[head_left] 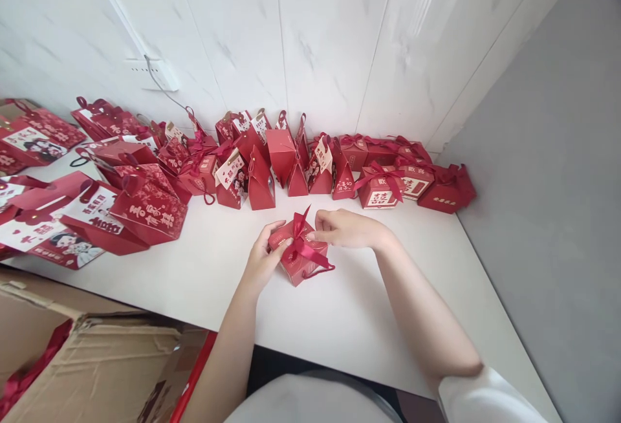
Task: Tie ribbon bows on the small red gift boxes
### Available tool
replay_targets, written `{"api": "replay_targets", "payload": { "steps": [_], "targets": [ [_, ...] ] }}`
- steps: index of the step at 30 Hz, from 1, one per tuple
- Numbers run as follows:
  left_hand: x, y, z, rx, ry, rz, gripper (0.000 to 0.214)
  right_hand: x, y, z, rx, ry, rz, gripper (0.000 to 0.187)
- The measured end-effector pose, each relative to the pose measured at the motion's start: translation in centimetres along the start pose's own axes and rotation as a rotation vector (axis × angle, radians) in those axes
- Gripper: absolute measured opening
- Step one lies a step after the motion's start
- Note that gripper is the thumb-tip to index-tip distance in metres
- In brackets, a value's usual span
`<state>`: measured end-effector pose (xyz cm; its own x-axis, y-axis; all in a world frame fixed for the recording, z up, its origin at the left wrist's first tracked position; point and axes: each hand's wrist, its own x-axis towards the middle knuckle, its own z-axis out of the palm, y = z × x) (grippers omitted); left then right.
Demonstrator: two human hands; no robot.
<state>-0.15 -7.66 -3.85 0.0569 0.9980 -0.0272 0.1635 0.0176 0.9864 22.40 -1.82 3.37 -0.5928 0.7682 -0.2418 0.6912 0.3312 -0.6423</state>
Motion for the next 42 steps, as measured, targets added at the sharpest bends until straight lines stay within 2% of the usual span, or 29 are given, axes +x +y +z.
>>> {"api": "replay_targets", "payload": {
  "steps": [5, 7, 10, 12, 15, 17, 19, 22, 25, 29, 31, 34, 37, 42],
  "targets": [
    [0.9, 0.1, 0.1, -0.037, -0.088, -0.017, 0.043, 0.8, -0.2, 0.8, -0.007, -0.102, 0.058, 0.038],
    [2.1, 0.5, 0.0, 0.006, -0.168, 0.019, 0.040, 0.7, -0.4, 0.8, 0.051, -0.142, 0.072, 0.035],
    [5.0, 1.0, -0.2, 0.045, -0.280, 0.128, 0.036, 0.5, -0.6, 0.5, 0.094, -0.127, 0.122, 0.035],
    [7.0, 1.3, -0.5, 0.074, -0.254, 0.225, 0.031, 0.0, -0.8, 0.2, 0.065, -0.109, 0.167, 0.041],
    [8.9, 1.7, -1.3, 0.078, -0.097, 0.301, 0.028, -1.3, -0.7, -0.8, 0.036, -0.076, 0.189, 0.045],
    [8.8, 1.8, -1.8, 0.036, 0.009, 0.339, 0.027, -2.3, -0.5, -1.6, 0.047, -0.004, 0.173, 0.041],
    [7.9, 1.9, -2.1, 0.025, 0.045, 0.394, 0.026, -3.1, -0.4, -2.3, 0.058, 0.092, 0.144, 0.034],
    [6.0, 2.0, -2.4, 0.102, -0.065, 0.509, 0.026, -3.3, -0.8, -2.5, 0.086, 0.155, 0.039, 0.028],
    [4.8, 2.2, -2.2, 0.232, -0.213, 0.552, 0.027, -2.4, -1.5, -1.8, 0.169, 0.043, -0.116, 0.039],
    [4.5, 2.5, -2.0, 0.337, -0.249, 0.545, 0.023, -0.8, -1.8, -0.5, 0.272, -0.135, -0.232, 0.041],
    [4.6, 2.5, -2.0, 0.330, -0.251, 0.532, 0.018, -0.4, -1.5, -0.3, 0.234, -0.152, -0.256, 0.034],
    [4.7, 2.2, -2.2, 0.311, -0.252, 0.521, 0.012, -0.1, -1.0, -0.4, 0.185, -0.096, -0.296, 0.024],
    [4.7, 2.0, -2.2, 0.306, -0.238, 0.526, 0.007, -0.1, -0.8, -0.5, 0.293, -0.062, -0.301, 0.025],
    [4.7, 1.8, -2.1, 0.279, -0.226, 0.567, 0.009, 0.5, -0.5, -0.1, 0.414, -0.175, -0.346, 0.032]
  ]
}}
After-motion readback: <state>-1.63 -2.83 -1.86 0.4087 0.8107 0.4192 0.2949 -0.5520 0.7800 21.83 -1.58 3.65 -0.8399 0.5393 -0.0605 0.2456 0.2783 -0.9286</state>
